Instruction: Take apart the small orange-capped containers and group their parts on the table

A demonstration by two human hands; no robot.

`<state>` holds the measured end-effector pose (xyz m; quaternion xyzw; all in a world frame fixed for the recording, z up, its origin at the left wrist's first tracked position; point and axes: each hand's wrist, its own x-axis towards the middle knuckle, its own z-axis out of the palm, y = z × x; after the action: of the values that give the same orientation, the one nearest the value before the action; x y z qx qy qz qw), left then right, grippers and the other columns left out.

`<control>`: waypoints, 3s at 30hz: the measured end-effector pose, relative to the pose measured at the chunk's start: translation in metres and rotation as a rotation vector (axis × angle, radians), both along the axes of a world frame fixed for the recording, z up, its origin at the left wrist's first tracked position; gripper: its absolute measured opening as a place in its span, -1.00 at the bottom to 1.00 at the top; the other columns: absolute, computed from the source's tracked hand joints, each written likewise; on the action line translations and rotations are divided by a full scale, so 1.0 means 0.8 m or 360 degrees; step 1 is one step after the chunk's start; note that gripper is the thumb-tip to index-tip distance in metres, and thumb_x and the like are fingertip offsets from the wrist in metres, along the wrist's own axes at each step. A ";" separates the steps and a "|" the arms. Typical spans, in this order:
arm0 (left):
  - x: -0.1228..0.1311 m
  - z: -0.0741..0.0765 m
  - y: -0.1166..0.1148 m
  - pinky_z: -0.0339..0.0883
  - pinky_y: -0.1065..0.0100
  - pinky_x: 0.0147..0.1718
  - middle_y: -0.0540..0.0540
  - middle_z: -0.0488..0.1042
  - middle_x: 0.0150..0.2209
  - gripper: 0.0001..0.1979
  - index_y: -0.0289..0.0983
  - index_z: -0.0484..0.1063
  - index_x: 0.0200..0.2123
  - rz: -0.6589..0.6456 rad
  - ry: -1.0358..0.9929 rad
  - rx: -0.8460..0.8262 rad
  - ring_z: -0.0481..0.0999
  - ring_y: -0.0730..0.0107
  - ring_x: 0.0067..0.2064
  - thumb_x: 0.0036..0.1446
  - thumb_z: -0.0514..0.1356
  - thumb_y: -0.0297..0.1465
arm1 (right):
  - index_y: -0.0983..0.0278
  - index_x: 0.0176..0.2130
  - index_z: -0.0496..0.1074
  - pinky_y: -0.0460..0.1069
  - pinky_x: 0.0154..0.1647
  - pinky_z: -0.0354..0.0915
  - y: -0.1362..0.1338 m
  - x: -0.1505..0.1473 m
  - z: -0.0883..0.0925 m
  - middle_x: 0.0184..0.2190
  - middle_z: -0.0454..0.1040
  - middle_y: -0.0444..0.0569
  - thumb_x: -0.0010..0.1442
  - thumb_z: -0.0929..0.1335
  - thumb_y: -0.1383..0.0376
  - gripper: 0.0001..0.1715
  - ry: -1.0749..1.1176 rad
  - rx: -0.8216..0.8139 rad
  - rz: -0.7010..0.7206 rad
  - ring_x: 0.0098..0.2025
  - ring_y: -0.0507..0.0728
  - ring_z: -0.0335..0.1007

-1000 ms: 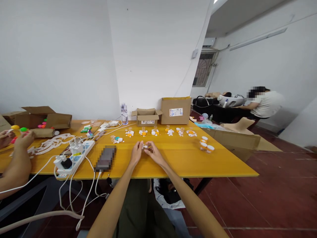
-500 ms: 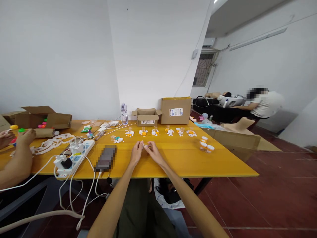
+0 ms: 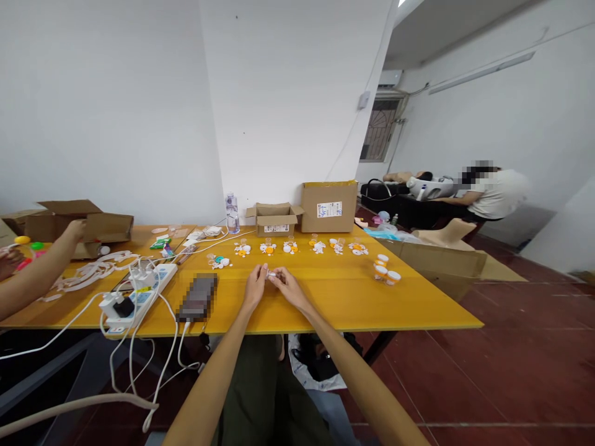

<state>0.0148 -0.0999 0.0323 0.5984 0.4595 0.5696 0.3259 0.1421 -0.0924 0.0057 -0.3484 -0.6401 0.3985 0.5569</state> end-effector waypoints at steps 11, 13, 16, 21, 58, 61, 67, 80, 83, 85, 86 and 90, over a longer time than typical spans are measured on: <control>-0.006 -0.006 0.006 0.28 0.35 -0.39 0.05 0.34 -0.53 -0.62 -0.18 0.32 -0.45 0.0210 -0.0170 -0.0039 0.39 0.35 -0.45 0.17 0.10 0.00 | 0.19 -0.31 0.42 0.00 -0.24 0.25 -0.010 0.011 0.015 -0.31 0.55 -0.03 0.12 0.35 0.20 -0.88 -0.0836 -0.0010 -0.1034 -0.27 0.16 0.44; -0.007 -0.008 0.008 0.32 0.34 -0.36 0.04 0.38 -0.51 -0.64 -0.19 0.35 -0.40 0.0219 -0.0197 -0.0023 0.42 0.33 -0.43 0.17 0.11 -0.02 | 0.19 -0.32 0.45 0.02 -0.18 0.22 -0.008 0.008 0.014 -0.28 0.57 0.02 0.11 0.37 0.23 -0.91 -0.1103 -0.0085 -0.1041 -0.19 0.20 0.46; -0.008 -0.009 0.010 0.34 0.33 -0.33 0.02 0.42 -0.46 -0.67 -0.19 0.37 -0.36 0.0234 -0.0194 -0.0010 0.45 0.34 -0.41 0.17 0.12 -0.04 | 0.18 -0.31 0.47 0.05 -0.13 0.20 -0.001 0.002 0.009 -0.25 0.59 0.05 0.12 0.39 0.21 -0.89 -0.1242 -0.0124 -0.0992 -0.13 0.23 0.46; -0.009 -0.013 0.012 0.31 0.34 -0.36 0.04 0.39 -0.48 -0.69 -0.19 0.37 -0.34 0.0270 -0.0152 -0.0012 0.41 0.35 -0.43 0.17 0.13 -0.06 | 0.14 -0.34 0.46 0.11 -0.13 0.19 0.019 0.015 -0.008 -0.27 0.59 0.08 0.09 0.43 0.19 -0.89 -0.1105 0.0004 -0.0962 -0.14 0.28 0.46; -0.008 -0.021 0.014 0.37 0.28 -0.08 -0.08 0.55 -0.21 -0.81 -0.21 0.41 -0.27 -0.0213 -0.0122 -0.0030 0.54 0.29 -0.14 0.04 0.27 -0.30 | 0.20 -0.35 0.48 0.05 -0.20 0.40 0.026 0.000 -0.002 -0.37 0.57 -0.07 -0.05 0.41 0.14 -0.77 0.0136 -0.0090 -0.0049 -0.30 0.15 0.47; -0.008 -0.025 0.016 0.38 0.26 -0.08 -0.09 0.56 -0.20 -0.79 -0.21 0.43 -0.27 -0.0206 -0.0098 -0.0029 0.55 0.27 -0.14 0.00 0.31 -0.30 | 0.19 -0.39 0.48 0.05 -0.22 0.40 0.029 0.003 -0.003 -0.40 0.56 -0.08 -0.06 0.40 0.18 -0.82 0.0088 -0.0092 -0.0135 -0.31 0.16 0.47; -0.007 -0.031 0.020 0.42 0.26 -0.15 -0.09 0.58 -0.26 -0.78 -0.22 0.48 -0.28 -0.0216 -0.0089 -0.0041 0.56 0.27 -0.21 -0.01 0.31 -0.27 | 0.19 -0.41 0.47 0.06 -0.22 0.40 0.031 0.007 -0.005 -0.42 0.56 -0.08 -0.07 0.40 0.20 -0.85 0.0053 -0.0099 -0.0150 -0.32 0.16 0.47; -0.009 -0.019 0.014 0.38 0.31 -0.18 -0.05 0.54 -0.26 -0.83 -0.22 0.46 -0.29 -0.0134 -0.0131 -0.0065 0.54 0.32 -0.23 -0.02 0.27 -0.37 | 0.21 -0.42 0.47 0.06 -0.29 0.43 0.025 0.006 0.000 -0.48 0.53 -0.07 -0.11 0.44 0.12 -0.76 0.0302 -0.0195 -0.0173 -0.38 0.16 0.47; -0.010 -0.023 0.018 0.35 0.34 -0.22 0.00 0.48 -0.34 -0.87 -0.22 0.41 -0.37 -0.0048 -0.0102 -0.0033 0.49 0.38 -0.30 -0.07 0.25 -0.46 | 0.20 -0.39 0.47 0.08 -0.27 0.44 0.024 0.006 0.000 -0.48 0.52 -0.08 -0.08 0.42 0.13 -0.76 0.0358 -0.0220 -0.0244 -0.38 0.17 0.49; -0.011 -0.027 0.022 0.33 0.35 -0.24 0.02 0.44 -0.39 -0.87 -0.23 0.37 -0.45 0.0028 -0.0023 0.0024 0.46 0.39 -0.32 -0.12 0.25 -0.52 | 0.21 -0.36 0.48 0.08 -0.27 0.45 0.024 0.006 -0.001 -0.45 0.54 -0.07 -0.07 0.40 0.15 -0.77 0.0365 -0.0237 -0.0303 -0.38 0.17 0.51; -0.012 -0.029 0.024 0.33 0.35 -0.24 0.03 0.42 -0.40 -0.86 -0.24 0.36 -0.49 0.0063 0.0025 0.0056 0.45 0.40 -0.32 -0.14 0.25 -0.55 | 0.21 -0.35 0.49 0.07 -0.28 0.45 0.024 0.006 -0.002 -0.45 0.54 -0.08 -0.08 0.38 0.16 -0.76 0.0349 -0.0243 -0.0339 -0.39 0.17 0.51; -0.012 -0.033 0.028 0.32 0.35 -0.24 0.04 0.37 -0.41 -0.81 -0.24 0.32 -0.54 0.0165 0.0163 0.0107 0.41 0.42 -0.34 -0.17 0.22 -0.64 | 0.21 -0.31 0.51 0.05 -0.30 0.43 0.027 0.006 -0.005 -0.42 0.57 -0.08 -0.08 0.33 0.22 -0.72 0.0161 -0.0168 -0.0490 -0.40 0.15 0.49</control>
<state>0.0054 -0.0773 0.0056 0.6128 0.4865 0.5695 0.2519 0.1469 -0.0707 0.0020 -0.4505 -0.5286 0.3585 0.6238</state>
